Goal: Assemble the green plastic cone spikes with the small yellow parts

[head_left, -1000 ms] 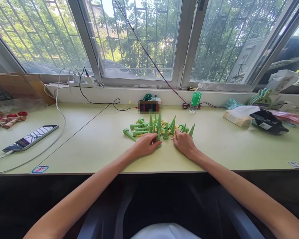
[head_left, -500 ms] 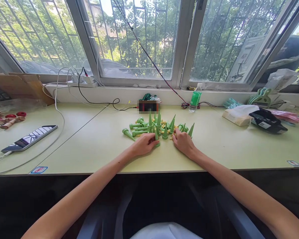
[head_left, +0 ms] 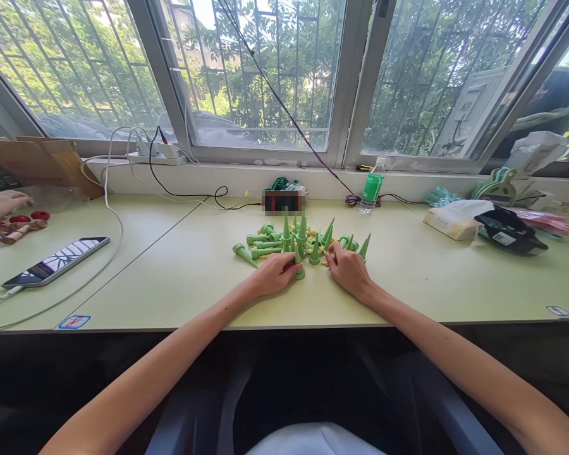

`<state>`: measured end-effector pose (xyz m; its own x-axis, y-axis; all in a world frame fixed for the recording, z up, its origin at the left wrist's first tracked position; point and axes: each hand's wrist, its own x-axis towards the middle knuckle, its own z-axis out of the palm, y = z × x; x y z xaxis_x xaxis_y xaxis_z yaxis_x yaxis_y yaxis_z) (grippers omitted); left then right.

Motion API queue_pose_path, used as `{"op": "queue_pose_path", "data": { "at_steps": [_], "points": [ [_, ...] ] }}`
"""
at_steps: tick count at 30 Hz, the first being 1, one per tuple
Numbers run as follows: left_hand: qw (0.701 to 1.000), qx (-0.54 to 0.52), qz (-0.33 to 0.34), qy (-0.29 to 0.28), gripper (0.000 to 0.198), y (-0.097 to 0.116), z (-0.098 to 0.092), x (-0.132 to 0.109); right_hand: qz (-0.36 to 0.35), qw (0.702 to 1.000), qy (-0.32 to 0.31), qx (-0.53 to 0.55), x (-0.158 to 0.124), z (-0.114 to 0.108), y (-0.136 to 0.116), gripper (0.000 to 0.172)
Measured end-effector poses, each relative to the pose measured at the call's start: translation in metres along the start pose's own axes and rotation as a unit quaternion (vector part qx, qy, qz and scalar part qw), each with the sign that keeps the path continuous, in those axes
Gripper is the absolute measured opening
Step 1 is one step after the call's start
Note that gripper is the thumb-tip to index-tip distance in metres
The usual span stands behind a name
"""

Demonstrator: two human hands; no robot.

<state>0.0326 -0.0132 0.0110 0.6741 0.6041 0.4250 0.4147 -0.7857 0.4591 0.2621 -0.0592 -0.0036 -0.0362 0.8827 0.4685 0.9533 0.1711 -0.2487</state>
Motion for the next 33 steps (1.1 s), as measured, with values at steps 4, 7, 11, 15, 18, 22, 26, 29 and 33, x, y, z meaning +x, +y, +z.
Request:
{"op": "queue_pose_path", "data": {
  "at_steps": [4, 7, 11, 15, 18, 22, 26, 29, 33],
  "points": [
    [1.000, 0.000, 0.004, -0.004, 0.024, -0.0017, 0.0008, -0.0013, -0.040, 0.996, 0.052, 0.056, -0.0013, 0.0032, 0.0014, 0.016],
    [1.000, -0.006, 0.008, -0.005, 0.020, -0.0022, 0.0009, -0.0022, -0.098, 0.988, 0.063, 0.102, -0.0033, 0.0041, 0.0010, 0.017],
    [1.000, -0.007, 0.014, -0.005, 0.020, -0.0018, 0.0011, -0.0027, -0.161, 0.976, 0.056, 0.137, -0.0066, 0.0039, -0.0006, 0.017],
    [1.000, 0.006, 0.015, -0.012, 0.020, -0.0017, 0.0029, -0.0028, -0.191, 0.971, 0.057, 0.134, -0.0086, 0.0044, -0.0010, 0.018],
    [0.999, 0.017, 0.023, -0.014, 0.020, -0.0020, 0.0050, -0.0028, -0.210, 0.967, 0.046, 0.136, -0.0092, 0.0035, -0.0018, 0.019],
    [0.999, 0.021, 0.029, -0.016, 0.019, -0.0017, 0.0066, -0.0030, -0.221, 0.963, 0.026, 0.151, -0.0095, 0.0015, -0.0035, 0.022],
    [0.999, 0.019, 0.032, -0.011, 0.020, -0.0008, 0.0072, -0.0029, -0.220, 0.963, 0.014, 0.154, -0.0095, 0.0008, -0.0040, 0.023],
    [0.999, 0.015, 0.041, 0.000, 0.018, -0.0010, 0.0080, -0.0025, -0.231, 0.960, 0.014, 0.159, -0.0097, 0.0008, -0.0038, 0.022],
    [0.999, 0.007, 0.041, 0.010, 0.018, -0.0022, 0.0092, -0.0022, -0.240, 0.956, 0.019, 0.169, -0.0099, 0.0009, -0.0034, 0.022]
  ]
}}
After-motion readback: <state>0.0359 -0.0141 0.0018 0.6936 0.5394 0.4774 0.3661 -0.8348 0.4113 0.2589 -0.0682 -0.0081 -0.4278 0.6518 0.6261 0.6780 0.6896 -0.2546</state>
